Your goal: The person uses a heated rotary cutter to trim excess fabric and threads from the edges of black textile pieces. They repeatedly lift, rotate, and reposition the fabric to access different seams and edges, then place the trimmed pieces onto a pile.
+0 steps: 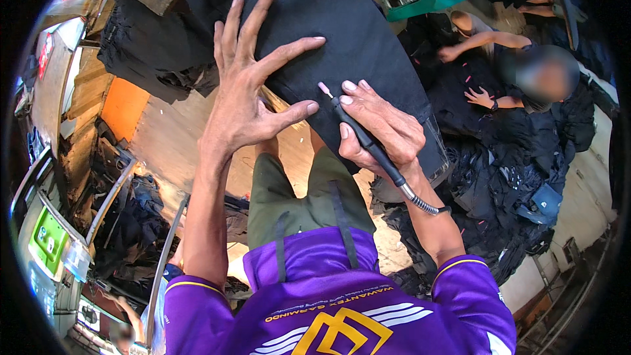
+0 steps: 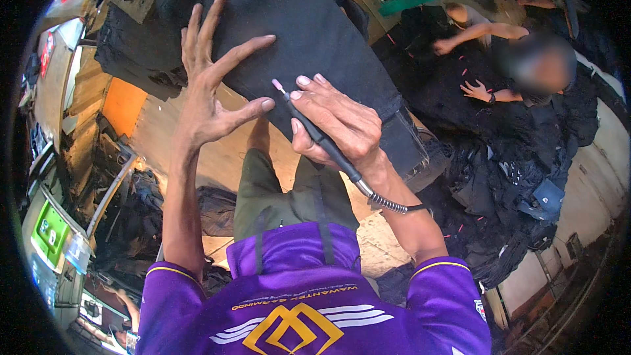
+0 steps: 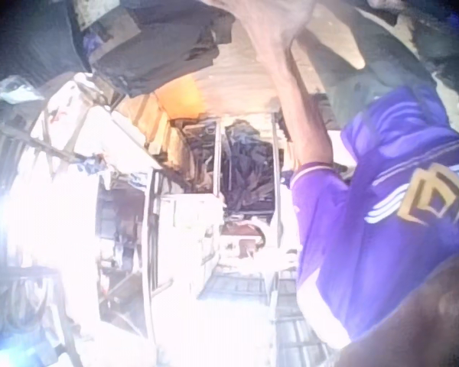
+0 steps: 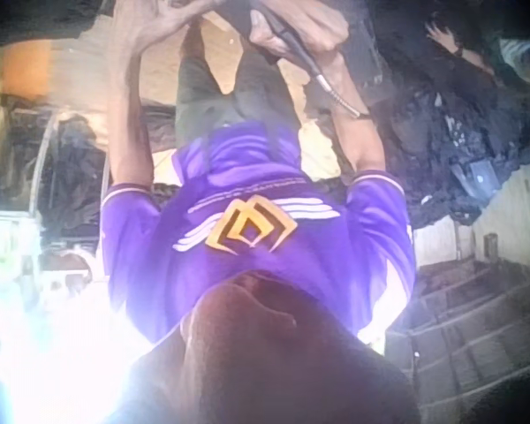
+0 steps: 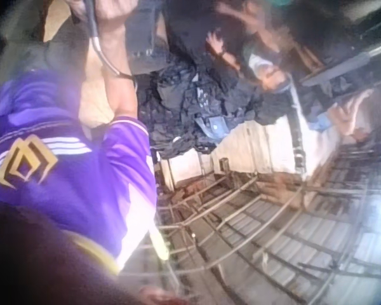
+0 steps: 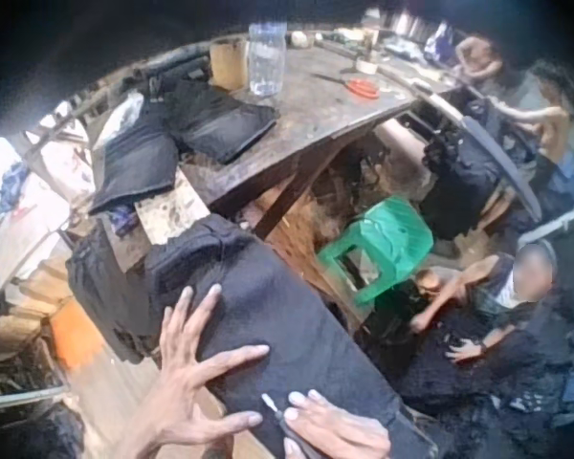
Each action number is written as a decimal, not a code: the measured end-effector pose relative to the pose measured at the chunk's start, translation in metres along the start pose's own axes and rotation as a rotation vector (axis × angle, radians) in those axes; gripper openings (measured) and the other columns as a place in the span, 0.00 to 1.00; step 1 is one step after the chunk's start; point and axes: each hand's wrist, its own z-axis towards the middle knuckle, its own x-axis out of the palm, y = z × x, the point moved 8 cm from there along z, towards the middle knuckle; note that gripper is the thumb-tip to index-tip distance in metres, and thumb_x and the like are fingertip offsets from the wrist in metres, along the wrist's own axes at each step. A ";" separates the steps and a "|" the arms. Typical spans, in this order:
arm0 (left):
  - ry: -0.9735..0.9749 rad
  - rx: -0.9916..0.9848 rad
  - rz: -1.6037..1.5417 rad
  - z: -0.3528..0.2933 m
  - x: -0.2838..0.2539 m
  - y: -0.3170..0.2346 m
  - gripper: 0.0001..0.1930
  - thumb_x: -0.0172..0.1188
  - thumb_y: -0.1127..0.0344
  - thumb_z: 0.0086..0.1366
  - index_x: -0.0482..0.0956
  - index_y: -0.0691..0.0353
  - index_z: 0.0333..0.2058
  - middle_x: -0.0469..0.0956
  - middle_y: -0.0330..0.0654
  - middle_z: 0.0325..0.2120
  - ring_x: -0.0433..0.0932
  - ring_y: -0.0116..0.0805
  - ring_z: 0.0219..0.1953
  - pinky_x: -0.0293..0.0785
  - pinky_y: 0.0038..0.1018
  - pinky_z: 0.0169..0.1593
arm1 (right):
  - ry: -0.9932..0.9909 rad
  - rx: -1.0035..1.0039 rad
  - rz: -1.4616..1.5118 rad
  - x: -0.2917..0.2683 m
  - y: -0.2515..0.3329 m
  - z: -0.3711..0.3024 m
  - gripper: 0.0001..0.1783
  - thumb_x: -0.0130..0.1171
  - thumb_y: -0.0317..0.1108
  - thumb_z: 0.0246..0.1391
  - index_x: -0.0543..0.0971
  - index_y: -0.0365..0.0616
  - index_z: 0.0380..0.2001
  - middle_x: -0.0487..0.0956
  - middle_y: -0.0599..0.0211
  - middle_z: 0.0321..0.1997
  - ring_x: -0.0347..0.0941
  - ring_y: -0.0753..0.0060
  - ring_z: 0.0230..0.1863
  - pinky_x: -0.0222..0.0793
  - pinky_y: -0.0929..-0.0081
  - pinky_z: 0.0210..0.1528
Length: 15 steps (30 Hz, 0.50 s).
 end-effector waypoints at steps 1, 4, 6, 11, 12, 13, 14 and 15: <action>-0.007 0.009 -0.002 -0.001 0.001 0.001 0.40 0.79 0.33 0.48 0.87 0.30 0.63 0.47 0.45 0.85 0.36 0.56 0.87 0.27 0.63 0.84 | -0.008 -0.013 -0.005 -0.001 0.001 -0.001 0.16 0.72 0.26 0.49 0.90 0.33 0.43 0.91 0.51 0.43 0.91 0.49 0.52 0.88 0.52 0.61; -0.009 0.018 0.001 -0.004 0.004 0.003 0.40 0.79 0.34 0.48 0.87 0.31 0.63 0.48 0.45 0.85 0.36 0.57 0.86 0.28 0.63 0.85 | 0.016 -0.034 -0.040 0.003 -0.002 -0.001 0.15 0.72 0.27 0.51 0.90 0.34 0.43 0.91 0.53 0.42 0.91 0.50 0.53 0.88 0.52 0.61; -0.007 0.006 -0.015 -0.004 0.006 0.003 0.41 0.79 0.34 0.48 0.87 0.31 0.63 0.48 0.45 0.85 0.36 0.57 0.86 0.29 0.62 0.85 | 0.031 -0.044 -0.055 0.006 -0.003 0.000 0.15 0.72 0.28 0.51 0.90 0.34 0.43 0.91 0.54 0.42 0.91 0.50 0.53 0.88 0.52 0.61; -0.014 0.045 -0.004 0.003 0.001 -0.008 0.45 0.80 0.33 0.47 0.84 0.31 0.67 0.47 0.46 0.85 0.35 0.58 0.86 0.32 0.62 0.85 | 0.030 -0.035 -0.032 0.003 -0.003 -0.002 0.16 0.73 0.27 0.50 0.90 0.34 0.43 0.91 0.54 0.42 0.91 0.51 0.53 0.88 0.52 0.61; 0.009 -0.007 -0.002 0.004 0.000 -0.006 0.41 0.80 0.37 0.50 0.86 0.35 0.64 0.49 0.49 0.84 0.38 0.59 0.86 0.33 0.61 0.84 | 0.031 -0.025 -0.024 0.002 -0.004 -0.003 0.16 0.73 0.27 0.50 0.90 0.34 0.43 0.91 0.54 0.42 0.91 0.51 0.53 0.88 0.52 0.61; 0.032 -0.058 0.000 0.004 -0.001 -0.005 0.36 0.80 0.40 0.52 0.88 0.38 0.62 0.51 0.52 0.83 0.40 0.61 0.85 0.33 0.60 0.84 | 0.036 -0.023 -0.017 0.002 -0.004 -0.004 0.16 0.73 0.27 0.50 0.90 0.34 0.43 0.91 0.54 0.42 0.91 0.51 0.53 0.88 0.52 0.61; 0.056 -0.110 0.001 0.003 -0.001 -0.003 0.31 0.79 0.44 0.55 0.90 0.41 0.59 0.54 0.56 0.82 0.43 0.63 0.85 0.34 0.59 0.84 | 0.041 -0.013 -0.010 0.001 -0.005 -0.006 0.16 0.73 0.26 0.49 0.90 0.34 0.44 0.91 0.54 0.42 0.91 0.51 0.53 0.88 0.52 0.61; 0.066 -0.105 -0.001 0.004 -0.001 -0.005 0.34 0.80 0.43 0.53 0.89 0.41 0.60 0.52 0.56 0.83 0.41 0.63 0.85 0.32 0.60 0.84 | 0.052 -0.004 -0.005 0.001 -0.005 -0.007 0.16 0.73 0.26 0.49 0.90 0.34 0.44 0.91 0.54 0.42 0.91 0.51 0.53 0.88 0.52 0.61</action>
